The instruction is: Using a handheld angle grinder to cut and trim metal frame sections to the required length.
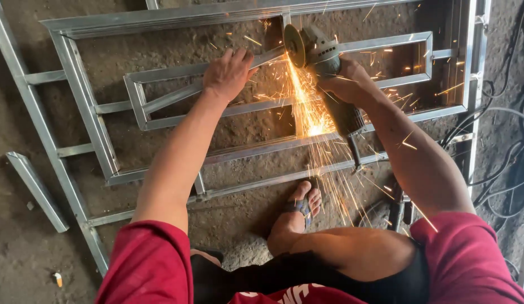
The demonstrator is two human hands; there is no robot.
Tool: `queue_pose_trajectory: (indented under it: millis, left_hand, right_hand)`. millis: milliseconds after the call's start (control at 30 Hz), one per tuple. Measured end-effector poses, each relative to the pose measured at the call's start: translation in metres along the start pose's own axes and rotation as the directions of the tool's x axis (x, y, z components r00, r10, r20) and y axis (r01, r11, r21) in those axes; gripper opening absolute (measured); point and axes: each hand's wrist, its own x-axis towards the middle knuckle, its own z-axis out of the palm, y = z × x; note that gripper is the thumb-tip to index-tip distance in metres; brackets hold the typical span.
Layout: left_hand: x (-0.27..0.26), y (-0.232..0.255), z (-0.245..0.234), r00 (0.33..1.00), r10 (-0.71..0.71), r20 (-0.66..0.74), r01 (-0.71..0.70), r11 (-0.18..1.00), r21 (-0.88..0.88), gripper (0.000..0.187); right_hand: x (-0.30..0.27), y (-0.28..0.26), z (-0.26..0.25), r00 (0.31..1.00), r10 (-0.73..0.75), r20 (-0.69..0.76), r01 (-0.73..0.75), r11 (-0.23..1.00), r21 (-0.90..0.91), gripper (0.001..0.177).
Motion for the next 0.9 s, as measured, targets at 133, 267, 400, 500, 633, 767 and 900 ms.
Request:
queue_pose_trajectory:
  millis: [133,267,400,500,633,767,900]
  left_hand:
    - [0.000,-0.002,-0.008,1.000,0.004,-0.002,-0.004,1.000,-0.007,0.039]
    - [0.000,-0.001,-0.005,1.000,-0.003,-0.025,0.003,1.000,-0.013,0.039]
    - [0.001,-0.002,-0.005,0.998,0.027,-0.053,-0.028,0.999,-0.024,0.040]
    - [0.001,-0.001,-0.006,0.998,-0.018,0.054,0.025,0.991,-0.133,0.032]
    - [-0.001,-0.001,-0.003,0.999,0.006,-0.049,-0.007,1.000,-0.015,0.038]
    - [-0.002,0.000,-0.003,1.000,-0.011,-0.029,0.009,0.997,-0.073,0.036]
    - [-0.001,0.001,-0.003,0.998,-0.035,-0.057,0.028,0.991,-0.127,0.030]
  right_hand:
    - [-0.005,-0.023,-0.001,0.983,0.180,-0.046,-0.182,0.982,-0.058,0.019]
    - [-0.016,-0.048,0.003,0.937,0.336,-0.095,-0.345,0.931,-0.116,0.033]
    - [-0.012,-0.032,0.006,0.946,0.304,-0.112,-0.315,0.944,-0.102,0.026]
    - [-0.012,-0.048,0.003,0.936,0.327,-0.127,-0.343,0.930,-0.131,0.031]
    - [-0.008,-0.054,0.001,0.938,0.335,-0.087,-0.341,0.937,-0.073,0.029]
    - [-0.007,-0.051,0.003,0.922,0.376,-0.090,-0.385,0.913,-0.134,0.040]
    - [-0.022,-0.045,-0.001,0.956,0.267,-0.124,-0.284,0.948,-0.145,0.045]
